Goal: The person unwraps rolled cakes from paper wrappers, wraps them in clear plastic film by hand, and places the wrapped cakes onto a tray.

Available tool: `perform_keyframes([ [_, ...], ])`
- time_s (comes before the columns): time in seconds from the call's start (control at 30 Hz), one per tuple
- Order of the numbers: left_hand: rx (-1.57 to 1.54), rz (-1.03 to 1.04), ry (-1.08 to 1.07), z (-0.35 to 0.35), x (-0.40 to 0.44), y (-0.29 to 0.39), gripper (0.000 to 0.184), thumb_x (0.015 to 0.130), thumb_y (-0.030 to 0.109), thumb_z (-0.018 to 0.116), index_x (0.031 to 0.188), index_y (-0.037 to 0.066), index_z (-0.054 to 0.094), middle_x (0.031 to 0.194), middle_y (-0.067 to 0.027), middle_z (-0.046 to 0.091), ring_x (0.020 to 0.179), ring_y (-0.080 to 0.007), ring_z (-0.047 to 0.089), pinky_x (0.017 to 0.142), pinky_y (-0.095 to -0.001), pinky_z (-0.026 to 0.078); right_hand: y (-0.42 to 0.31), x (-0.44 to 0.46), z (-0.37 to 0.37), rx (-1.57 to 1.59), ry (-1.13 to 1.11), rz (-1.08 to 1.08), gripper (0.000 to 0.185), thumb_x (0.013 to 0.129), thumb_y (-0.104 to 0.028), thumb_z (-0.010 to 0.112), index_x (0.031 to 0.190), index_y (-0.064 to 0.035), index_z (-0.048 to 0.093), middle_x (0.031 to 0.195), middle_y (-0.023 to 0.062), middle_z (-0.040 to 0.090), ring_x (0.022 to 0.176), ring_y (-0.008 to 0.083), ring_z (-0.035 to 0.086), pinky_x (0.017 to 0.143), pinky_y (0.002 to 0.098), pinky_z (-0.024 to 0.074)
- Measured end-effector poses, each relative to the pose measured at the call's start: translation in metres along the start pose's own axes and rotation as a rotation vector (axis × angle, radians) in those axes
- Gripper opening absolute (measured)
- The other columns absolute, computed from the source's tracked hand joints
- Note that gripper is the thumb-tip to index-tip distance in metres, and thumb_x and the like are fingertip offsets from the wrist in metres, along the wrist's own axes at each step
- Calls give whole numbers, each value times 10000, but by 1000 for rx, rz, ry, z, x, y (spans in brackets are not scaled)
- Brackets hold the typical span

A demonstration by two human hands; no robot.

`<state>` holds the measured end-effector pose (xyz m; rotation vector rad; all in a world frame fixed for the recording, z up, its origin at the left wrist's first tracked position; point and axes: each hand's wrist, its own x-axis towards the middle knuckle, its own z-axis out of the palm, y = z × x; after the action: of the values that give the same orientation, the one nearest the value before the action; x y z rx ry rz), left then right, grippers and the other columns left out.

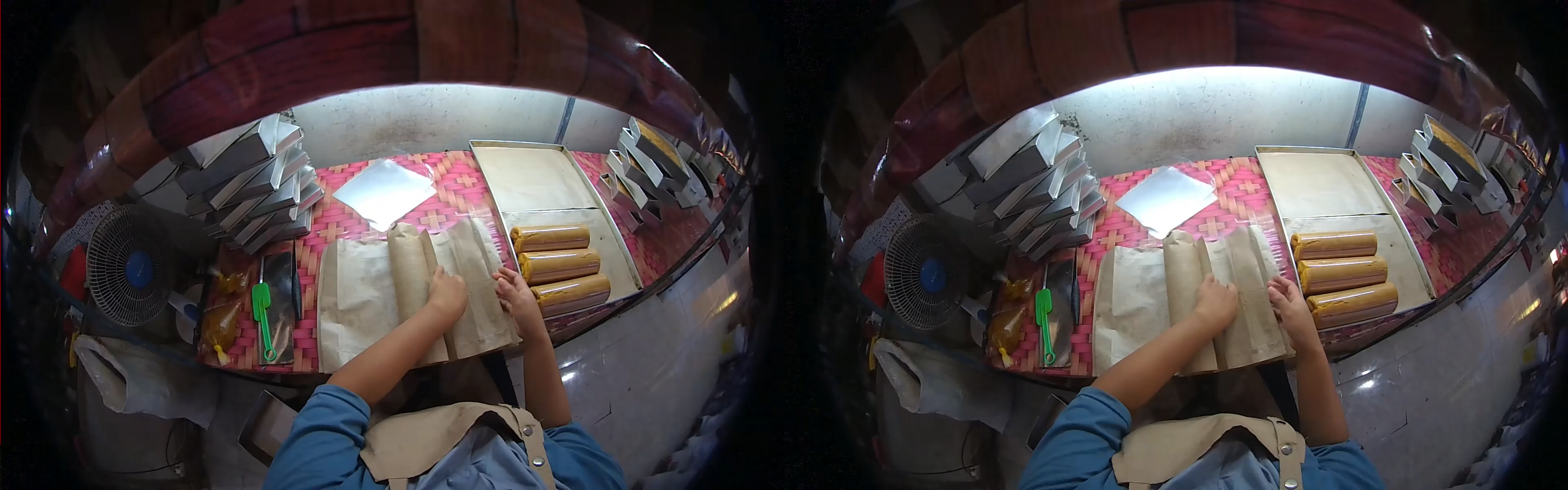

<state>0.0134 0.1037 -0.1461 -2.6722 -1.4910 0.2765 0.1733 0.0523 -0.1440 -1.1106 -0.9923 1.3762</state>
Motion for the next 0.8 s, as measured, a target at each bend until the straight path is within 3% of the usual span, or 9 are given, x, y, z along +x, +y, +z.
perform_keyframes([
  [0.07,3,3,29,7,8,4,224,774,231,537,914,56,549,796,-78,650,780,-217,613,765,-343,357,10,6,-8,-256,44,-22,459,844,-192,560,1224,-3,386,1110,81,500,1002,142,475,838,267,395],
  [0.23,-82,21,142,9,4,-8,145,762,144,534,879,59,535,728,-76,642,665,-233,629,588,-354,419,28,17,-17,-485,100,-53,489,797,-153,621,1202,16,406,1014,104,534,912,147,521,784,239,419],
  [0.3,-409,88,294,-9,-11,-18,199,740,114,554,930,62,582,705,-66,627,678,-244,624,615,-353,429,32,23,-17,-626,119,-62,466,785,-179,637,1162,20,449,914,93,564,844,132,540,726,244,434],
  [0.37,-978,178,636,-24,-34,-34,223,760,53,539,983,46,546,629,-68,579,581,-195,581,606,-299,442,16,20,-5,-702,136,-17,438,769,-198,652,1107,29,488,875,108,573,814,152,553,704,257,436],
  [0.43,-1713,60,747,9,-60,-63,259,822,19,509,1078,54,508,702,21,481,672,-46,464,600,-195,405,12,24,4,-772,165,28,416,753,-217,667,1051,38,528,835,123,583,785,172,566,683,270,439],
  [0.47,-1924,-55,870,4,-81,-77,249,827,25,498,1075,50,507,779,25,488,714,-52,473,626,-199,414,13,25,5,-825,181,14,395,736,-230,678,985,47,550,817,142,579,770,209,567,677,292,437],
  [0.57,-1966,-362,993,33,-131,-133,251,833,22,473,1082,48,485,849,-1,512,763,-73,516,728,-214,449,16,26,0,-944,207,-48,354,709,-230,691,880,55,568,790,167,567,743,265,560,669,333,432],
  [0.7,-2161,-388,982,89,-175,-177,245,829,11,480,1071,51,479,871,-16,515,766,-87,520,719,-214,447,29,32,-4,-1034,200,-158,278,694,-182,686,771,46,545,743,174,541,689,294,535,646,366,420],
  [0.8,-1761,-518,759,93,-179,-173,202,811,-3,502,1007,42,518,829,2,511,686,-77,476,645,-196,399,23,34,-6,-964,220,-101,263,696,-166,675,710,38,509,696,180,528,650,304,519,616,378,410],
])
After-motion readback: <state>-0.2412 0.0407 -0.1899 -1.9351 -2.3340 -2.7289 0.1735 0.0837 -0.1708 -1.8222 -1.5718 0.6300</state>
